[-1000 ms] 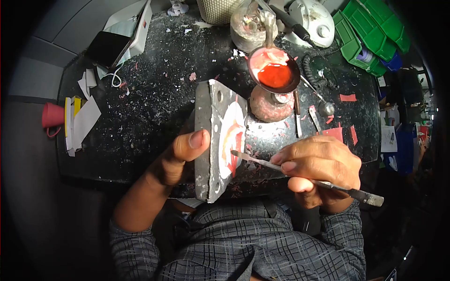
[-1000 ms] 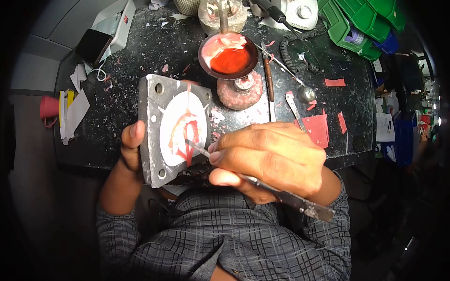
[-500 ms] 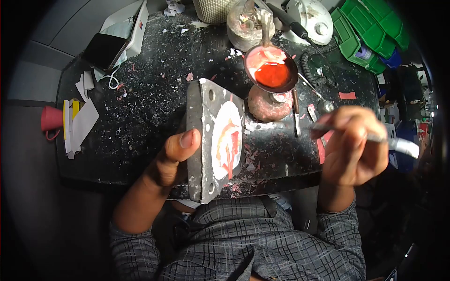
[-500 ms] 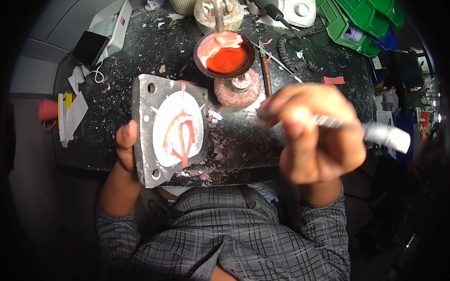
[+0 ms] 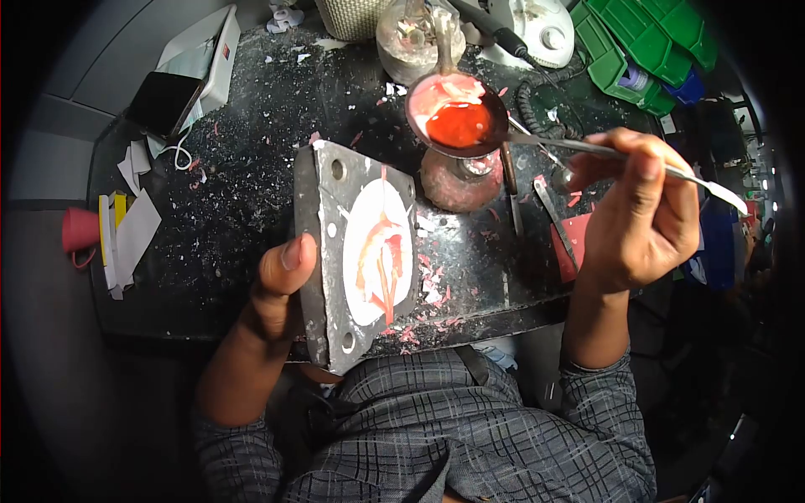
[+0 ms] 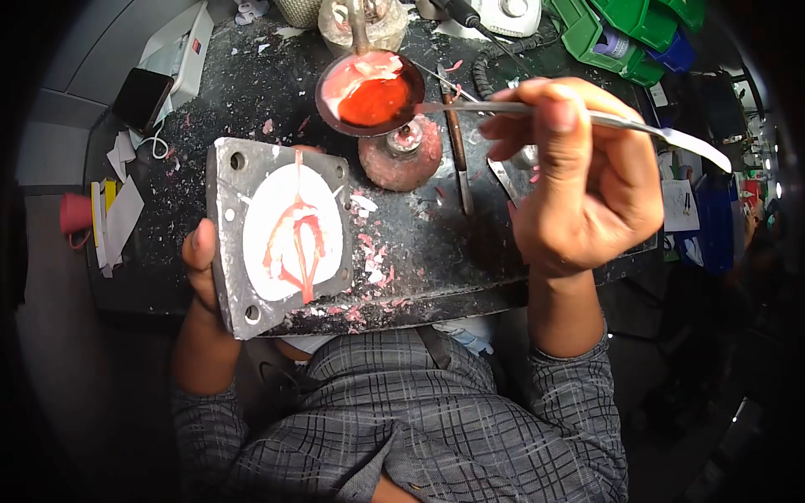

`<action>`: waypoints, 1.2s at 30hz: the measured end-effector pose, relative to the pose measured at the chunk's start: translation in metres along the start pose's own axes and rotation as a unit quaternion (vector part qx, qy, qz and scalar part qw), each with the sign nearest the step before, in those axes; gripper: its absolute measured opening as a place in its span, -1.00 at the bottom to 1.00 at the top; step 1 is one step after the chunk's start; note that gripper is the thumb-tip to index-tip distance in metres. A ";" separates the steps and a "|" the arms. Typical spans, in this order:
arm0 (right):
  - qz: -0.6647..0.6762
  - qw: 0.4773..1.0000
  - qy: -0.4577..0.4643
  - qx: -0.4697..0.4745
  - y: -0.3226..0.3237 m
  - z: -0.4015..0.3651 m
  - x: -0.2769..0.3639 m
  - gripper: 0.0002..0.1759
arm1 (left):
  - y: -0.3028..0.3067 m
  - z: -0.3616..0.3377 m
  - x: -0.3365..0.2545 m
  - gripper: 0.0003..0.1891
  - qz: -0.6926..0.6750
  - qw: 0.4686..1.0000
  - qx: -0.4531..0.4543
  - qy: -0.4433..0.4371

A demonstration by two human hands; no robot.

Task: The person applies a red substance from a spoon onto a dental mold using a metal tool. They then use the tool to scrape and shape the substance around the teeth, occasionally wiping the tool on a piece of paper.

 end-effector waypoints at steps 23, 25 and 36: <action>0.004 0.999 -0.022 0.034 -0.006 -0.006 -0.001 -0.86 | 0.002 0.001 0.000 -0.14 -0.038 0.999 0.023 -0.022; 0.043 0.996 -0.032 0.071 -0.012 -0.015 0.004 -0.87 | 0.002 -0.002 -0.001 -0.14 -0.040 0.999 0.017 -0.022; 0.053 0.964 -0.008 0.262 -0.046 -0.048 0.033 -0.55 | 0.001 0.004 0.003 -0.13 -0.050 0.998 0.030 -0.021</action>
Point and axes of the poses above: each hand's wrist, its own z-axis towards the middle knuckle, its own y-axis out of the back of the hand, x = y × z, the point moved 8 cm from there along z, towards the middle knuckle, and after that the axes turned 15 degrees about -x, right-handed, at the moved point
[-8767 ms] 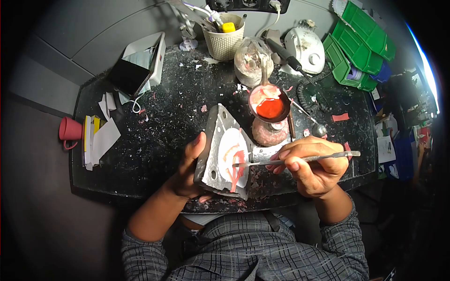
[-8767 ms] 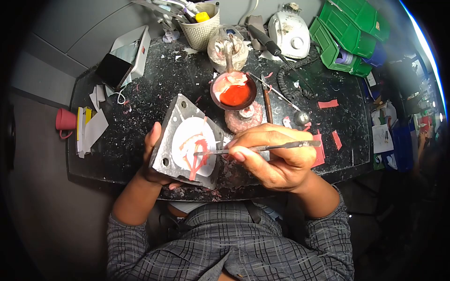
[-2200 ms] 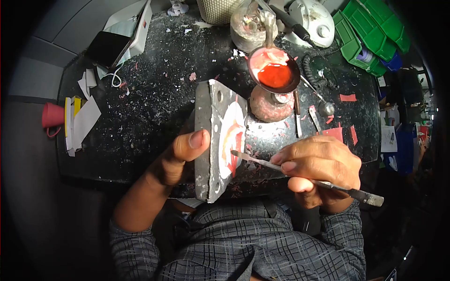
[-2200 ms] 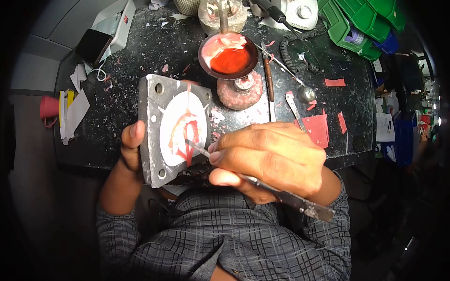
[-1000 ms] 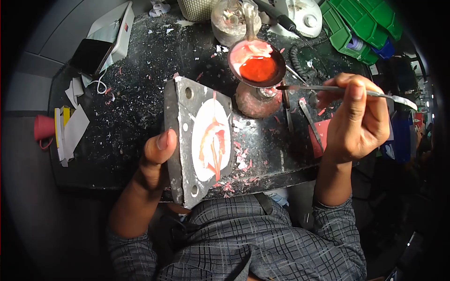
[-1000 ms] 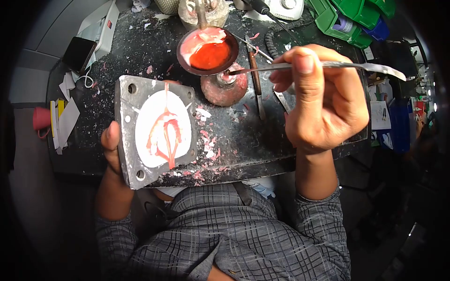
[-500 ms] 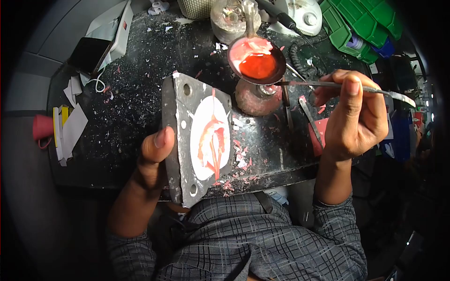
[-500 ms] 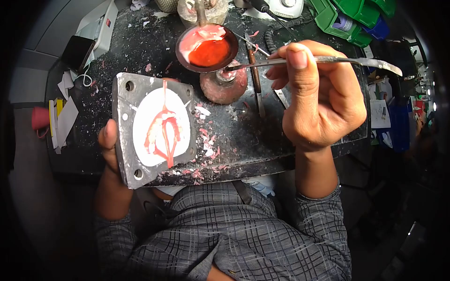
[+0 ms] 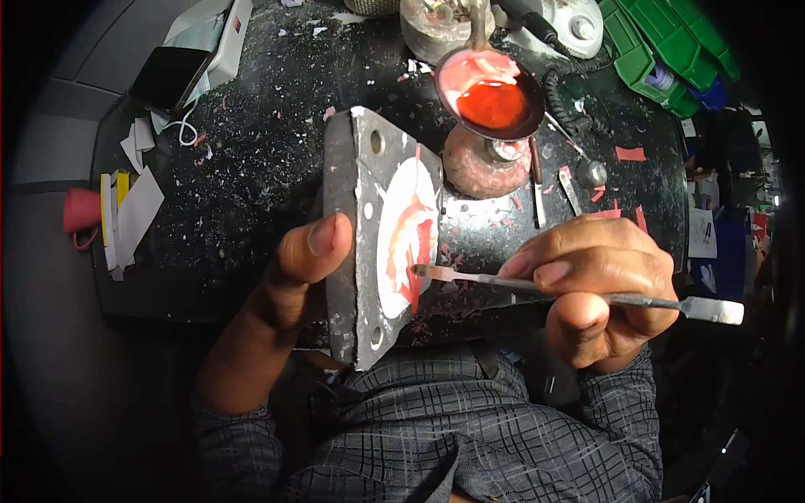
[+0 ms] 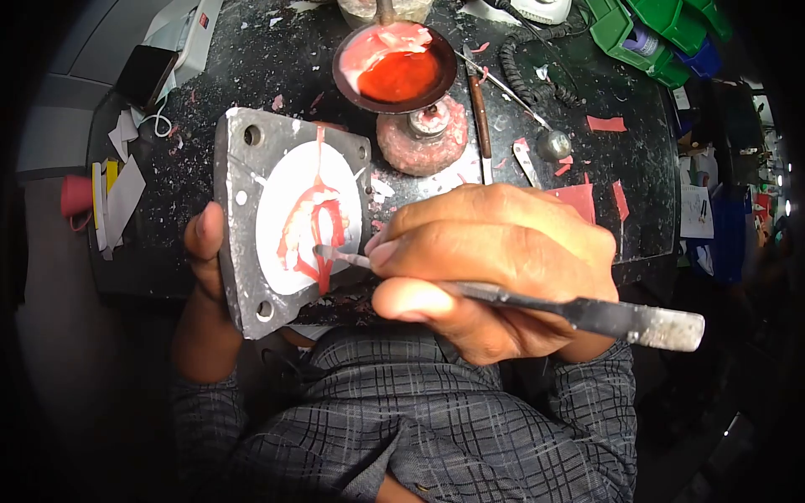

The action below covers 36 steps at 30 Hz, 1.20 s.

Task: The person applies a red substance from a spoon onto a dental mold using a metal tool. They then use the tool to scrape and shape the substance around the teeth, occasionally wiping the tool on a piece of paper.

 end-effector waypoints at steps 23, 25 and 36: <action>0.028 0.998 -0.006 0.053 -0.004 -0.002 0.002 -0.59 | 0.012 -0.004 -0.006 -0.12 -0.027 0.999 -0.009 -0.020; 0.031 0.998 -0.007 0.061 -0.005 -0.001 0.002 -0.60 | 0.011 -0.003 -0.005 -0.12 -0.026 0.999 -0.007 -0.019; 0.026 0.998 0.005 0.064 -0.004 -0.001 0.003 -0.62 | 0.009 -0.003 -0.004 -0.11 -0.029 0.999 -0.009 -0.019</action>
Point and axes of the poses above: each hand's wrist, its own z-axis towards the middle knuckle, its own y-axis out of the back of the hand, x = y × z, the point moved 8 cm from there along z, towards the middle knuckle, and after that the axes turned 15 degrees about -x, right-handed, at the moved point
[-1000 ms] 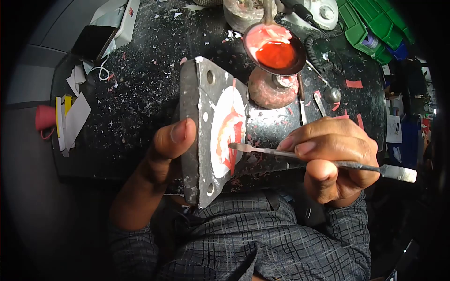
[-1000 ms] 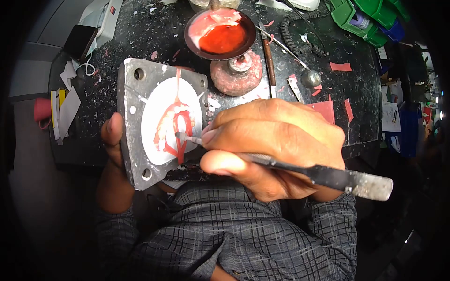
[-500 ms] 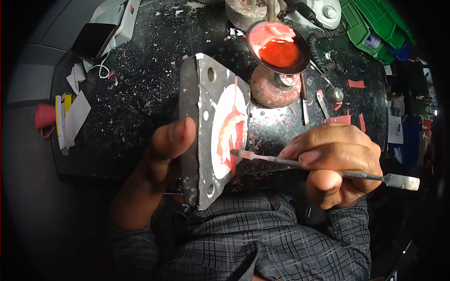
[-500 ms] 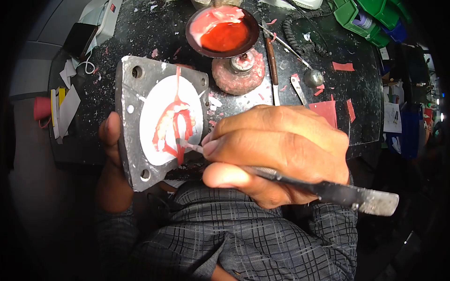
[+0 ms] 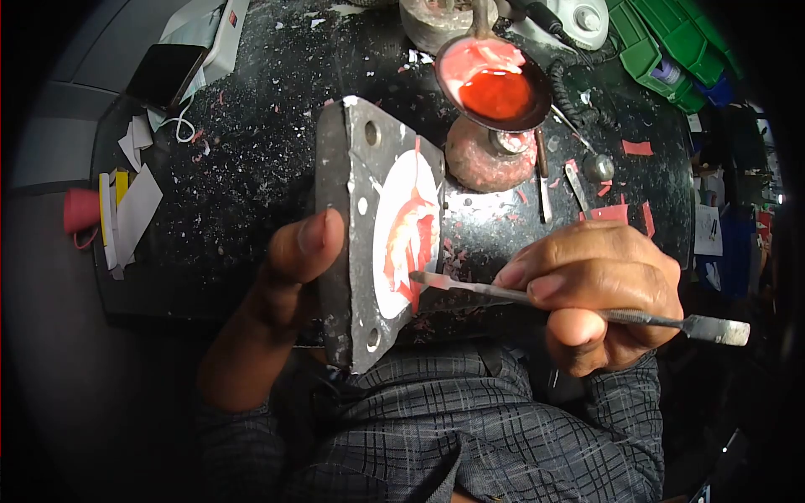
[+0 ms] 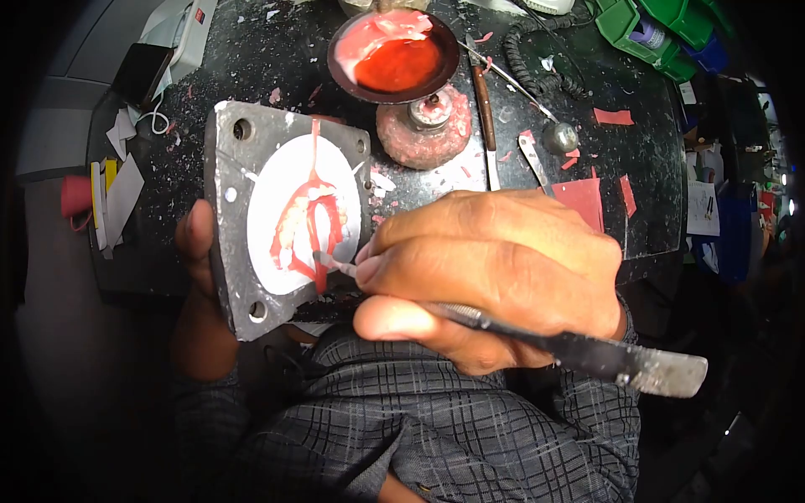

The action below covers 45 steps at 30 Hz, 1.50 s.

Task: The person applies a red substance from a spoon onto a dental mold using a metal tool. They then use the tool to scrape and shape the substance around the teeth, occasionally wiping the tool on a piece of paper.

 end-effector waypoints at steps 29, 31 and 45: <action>-0.182 0.947 0.023 -0.263 0.064 0.007 -0.028 -0.72 | -0.014 0.016 -0.005 0.26 -0.076 0.971 0.205 -0.095; -0.137 0.952 0.038 -0.271 0.064 0.009 -0.029 -0.82 | -0.016 0.018 -0.003 0.28 -0.073 0.972 0.205 -0.092; -0.149 0.944 0.020 -0.294 0.070 0.007 -0.028 -0.80 | -0.054 0.005 -0.022 0.35 0.062 0.987 0.094 -0.113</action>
Point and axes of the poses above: each hand's wrist, its own z-axis towards the middle knuckle, its own y-axis out of the back of the hand, x = y × z, the point moved 8 cm from there along z, towards the middle knuckle, and after that the axes turned 15 degrees about -x, right-handed, at the moved point
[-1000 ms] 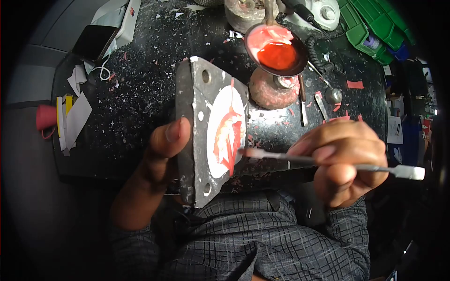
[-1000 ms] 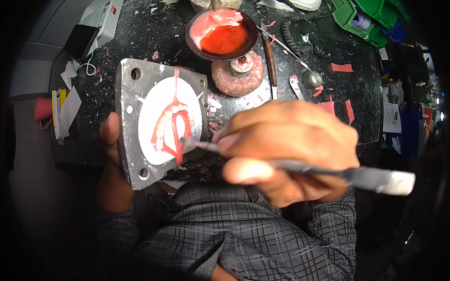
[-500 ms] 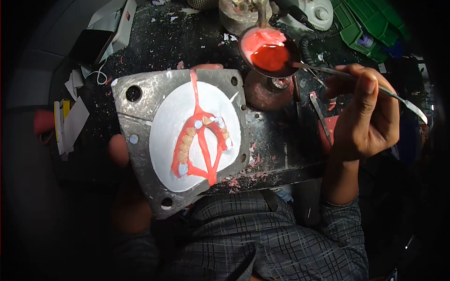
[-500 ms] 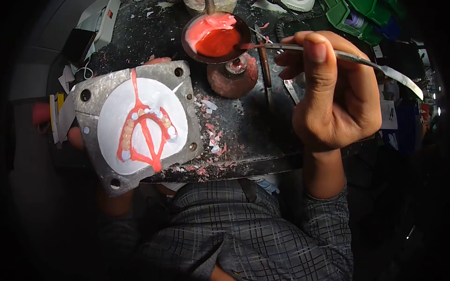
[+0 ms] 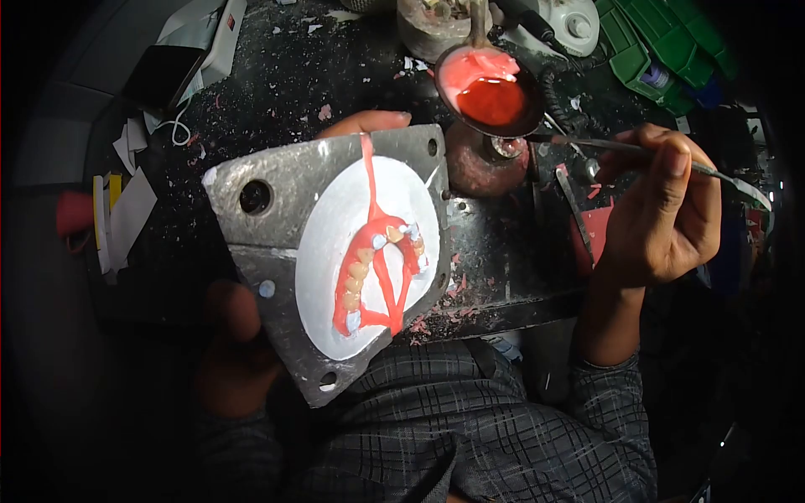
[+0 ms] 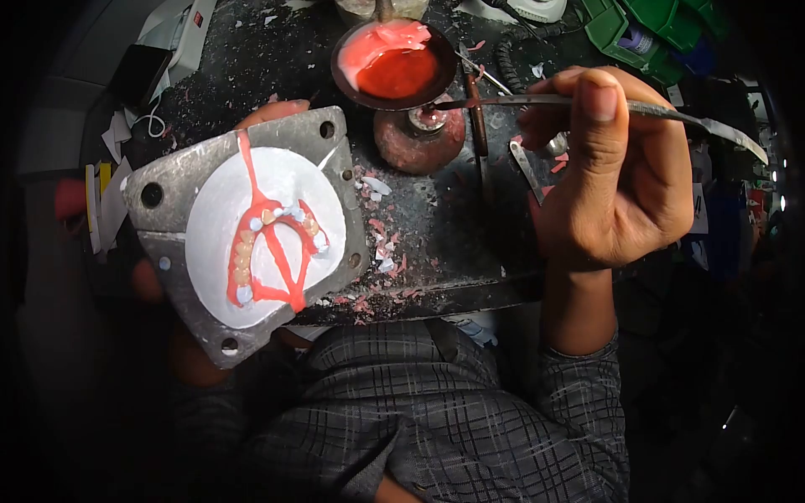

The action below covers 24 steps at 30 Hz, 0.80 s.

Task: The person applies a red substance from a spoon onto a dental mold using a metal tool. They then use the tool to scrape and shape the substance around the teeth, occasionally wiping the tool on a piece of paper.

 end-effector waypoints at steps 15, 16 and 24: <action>0.203 0.930 0.029 0.304 -0.035 -0.044 0.065 -0.57 | -0.003 0.001 0.007 0.63 0.158 0.982 -0.099 0.013; 0.204 0.927 0.027 0.315 -0.037 -0.045 0.065 -0.57 | 0.011 -0.005 0.014 0.64 0.207 0.955 -0.175 0.118; 0.220 0.917 0.014 0.331 -0.040 -0.050 0.066 -0.55 | 0.012 -0.001 0.018 0.63 0.200 0.965 -0.132 0.105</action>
Point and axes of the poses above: each hand's wrist, its own z-axis towards the middle knuckle, its own y-axis out of the back of the hand, x = y × z, the point moved 8 cm from there along z, towards the middle knuckle, and after that the axes turned 15 degrees about -x, right-handed, at the moved point
